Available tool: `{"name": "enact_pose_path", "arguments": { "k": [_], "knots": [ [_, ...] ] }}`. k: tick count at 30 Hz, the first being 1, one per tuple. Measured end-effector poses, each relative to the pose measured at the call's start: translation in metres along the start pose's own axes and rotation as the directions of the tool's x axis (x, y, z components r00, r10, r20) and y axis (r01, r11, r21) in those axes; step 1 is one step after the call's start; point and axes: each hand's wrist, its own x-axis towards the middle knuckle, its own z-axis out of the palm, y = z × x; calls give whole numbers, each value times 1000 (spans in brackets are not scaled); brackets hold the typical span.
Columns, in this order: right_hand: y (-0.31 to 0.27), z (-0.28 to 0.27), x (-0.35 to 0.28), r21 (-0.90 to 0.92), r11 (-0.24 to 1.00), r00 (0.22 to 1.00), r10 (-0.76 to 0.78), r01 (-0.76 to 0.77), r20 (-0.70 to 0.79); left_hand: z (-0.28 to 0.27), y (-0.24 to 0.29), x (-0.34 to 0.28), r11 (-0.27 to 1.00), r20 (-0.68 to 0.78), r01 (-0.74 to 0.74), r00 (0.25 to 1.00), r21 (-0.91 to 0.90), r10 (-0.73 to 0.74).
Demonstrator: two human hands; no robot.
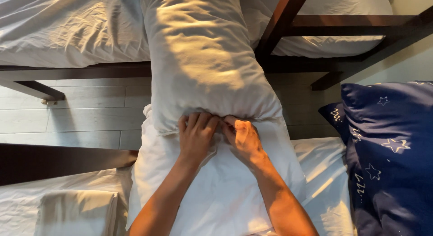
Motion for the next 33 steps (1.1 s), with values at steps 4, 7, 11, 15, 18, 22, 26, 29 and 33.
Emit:
{"name": "enact_pose_path", "arguments": {
  "k": [4, 7, 11, 15, 18, 22, 26, 29, 33],
  "knots": [
    [-14, -8, -2, -64, 997, 999, 35, -35, -3, -10, 3, 5, 1000, 32, 28, 999, -12, -27],
    [-15, -14, -4, -83, 995, 998, 55, -55, 7, -10, 1, 3, 999, 2, 25, 1000, -22, -25],
    [8, -16, -10, -40, 998, 995, 40, -44, -90, -10, -8, -3, 997, -99, 55, 994, 48, -50],
    [16, -13, -16, 43, 997, 984, 64, -58, -164, -11, -8, -4, 995, -140, 94, 986, 15, -91],
    [9, -13, -16, 74, 997, 982, 41, -28, -187, -10, -4, -4, 996, -127, 84, 989, 21, -80],
    [6, -16, -15, 91, 994, 984, 71, -57, -163, -11, 11, 7, 999, -144, -1, 989, 47, 8],
    [18, -10, -17, 82, 997, 985, 7, 8, -173, -3, 27, 23, 980, -95, -168, 980, 103, 177],
    [24, -10, -17, 45, 999, 982, -21, 30, -189, 8, 31, 31, 968, -61, -199, 976, 153, 210],
    [16, -17, -17, 19, 998, 981, -50, 54, -188, 19, 26, 26, 984, -90, -173, 980, 50, 177]
  ]
}}
